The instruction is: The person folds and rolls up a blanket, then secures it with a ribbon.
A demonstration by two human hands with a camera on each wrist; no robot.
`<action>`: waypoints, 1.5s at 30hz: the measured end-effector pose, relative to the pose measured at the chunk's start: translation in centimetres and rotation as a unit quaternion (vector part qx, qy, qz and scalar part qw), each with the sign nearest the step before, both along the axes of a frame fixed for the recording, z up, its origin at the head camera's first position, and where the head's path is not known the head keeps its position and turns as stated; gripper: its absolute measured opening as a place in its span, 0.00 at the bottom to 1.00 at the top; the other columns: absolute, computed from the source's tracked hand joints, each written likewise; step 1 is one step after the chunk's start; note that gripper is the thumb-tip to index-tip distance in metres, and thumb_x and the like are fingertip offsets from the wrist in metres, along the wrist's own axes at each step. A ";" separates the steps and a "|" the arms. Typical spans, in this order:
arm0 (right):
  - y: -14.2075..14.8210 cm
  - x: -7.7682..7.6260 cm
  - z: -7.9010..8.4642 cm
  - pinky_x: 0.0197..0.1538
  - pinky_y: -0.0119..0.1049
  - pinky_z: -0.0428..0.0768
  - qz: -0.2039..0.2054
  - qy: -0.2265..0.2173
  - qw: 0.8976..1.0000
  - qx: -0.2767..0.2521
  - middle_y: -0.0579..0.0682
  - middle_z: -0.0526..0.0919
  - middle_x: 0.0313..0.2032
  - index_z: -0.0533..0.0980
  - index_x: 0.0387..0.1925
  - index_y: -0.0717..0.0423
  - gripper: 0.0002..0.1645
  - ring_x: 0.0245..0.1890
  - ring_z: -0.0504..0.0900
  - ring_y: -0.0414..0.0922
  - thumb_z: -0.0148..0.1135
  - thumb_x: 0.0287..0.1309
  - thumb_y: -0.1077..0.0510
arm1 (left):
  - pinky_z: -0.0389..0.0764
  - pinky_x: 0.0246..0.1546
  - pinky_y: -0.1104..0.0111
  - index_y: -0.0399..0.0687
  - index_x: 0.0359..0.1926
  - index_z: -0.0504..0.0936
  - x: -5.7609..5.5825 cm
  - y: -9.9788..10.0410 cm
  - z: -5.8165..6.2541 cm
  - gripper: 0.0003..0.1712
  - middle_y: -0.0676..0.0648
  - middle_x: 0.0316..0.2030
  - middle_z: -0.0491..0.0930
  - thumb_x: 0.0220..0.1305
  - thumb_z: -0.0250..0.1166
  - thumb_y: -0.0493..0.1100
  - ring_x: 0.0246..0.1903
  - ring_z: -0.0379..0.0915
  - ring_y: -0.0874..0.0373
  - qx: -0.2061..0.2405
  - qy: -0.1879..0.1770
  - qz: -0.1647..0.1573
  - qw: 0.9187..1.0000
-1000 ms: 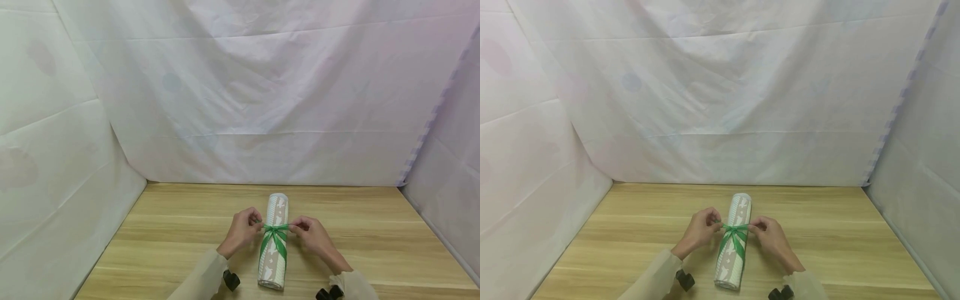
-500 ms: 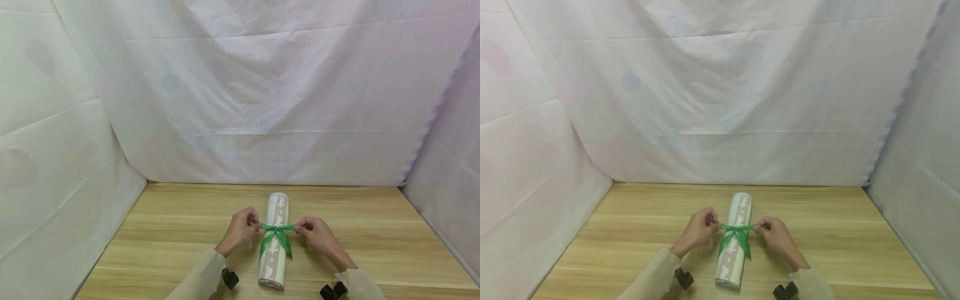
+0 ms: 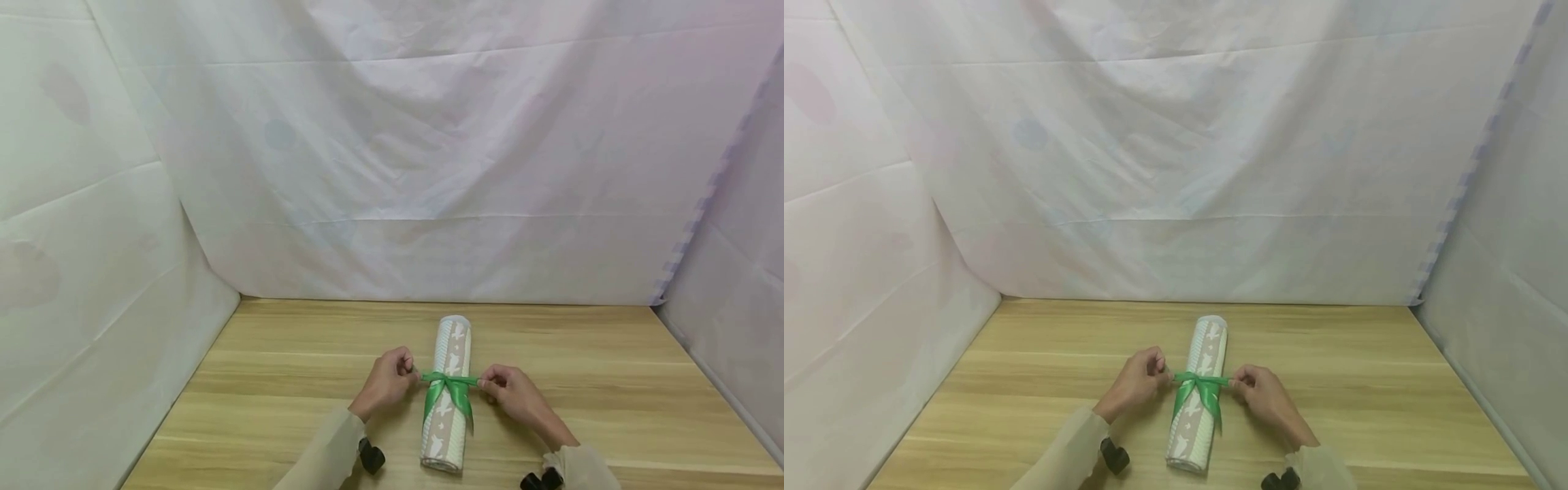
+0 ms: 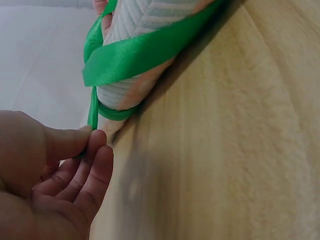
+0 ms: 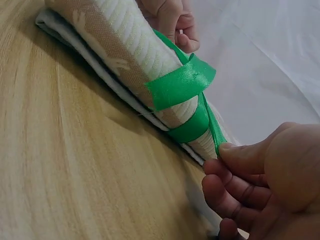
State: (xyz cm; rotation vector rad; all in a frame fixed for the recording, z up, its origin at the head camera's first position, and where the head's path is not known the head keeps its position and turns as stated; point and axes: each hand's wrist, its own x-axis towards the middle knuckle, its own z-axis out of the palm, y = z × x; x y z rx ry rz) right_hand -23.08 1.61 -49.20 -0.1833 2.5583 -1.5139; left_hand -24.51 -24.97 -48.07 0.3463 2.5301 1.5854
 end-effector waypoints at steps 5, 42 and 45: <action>0.2 0.2 -0.1 0.31 0.31 0.76 0.023 -0.001 1.000 -0.011 0.51 0.80 0.28 0.77 0.33 0.63 0.05 0.28 0.77 0.44 0.59 0.65 0.63 | 0.79 0.31 0.69 0.35 0.34 0.68 -0.2 -0.2 -1.2 0.11 0.47 0.29 0.79 0.62 0.64 0.27 0.31 0.79 0.57 0.064 -0.041 -0.004 0.997; 1.0 0.1 0.5 0.31 0.32 0.77 0.021 -0.011 0.999 -0.023 0.53 0.81 0.31 0.77 0.43 0.60 0.09 0.31 0.78 0.45 0.58 0.68 0.58 | 0.83 0.41 0.62 0.39 0.58 0.75 -0.1 -4.0 -1.4 0.17 0.42 0.39 0.85 0.72 0.59 0.41 0.38 0.83 0.52 0.071 -0.064 -0.013 0.995; 2.2 0.1 0.8 0.30 0.32 0.77 0.014 0.011 1.000 -0.009 0.54 0.81 0.33 0.78 0.45 0.60 0.12 0.32 0.77 0.45 0.59 0.69 0.55 | 0.82 0.42 0.59 0.39 0.58 0.75 0.2 -6.0 0.1 0.17 0.39 0.42 0.84 0.72 0.58 0.40 0.40 0.82 0.49 0.050 -0.055 -0.001 0.997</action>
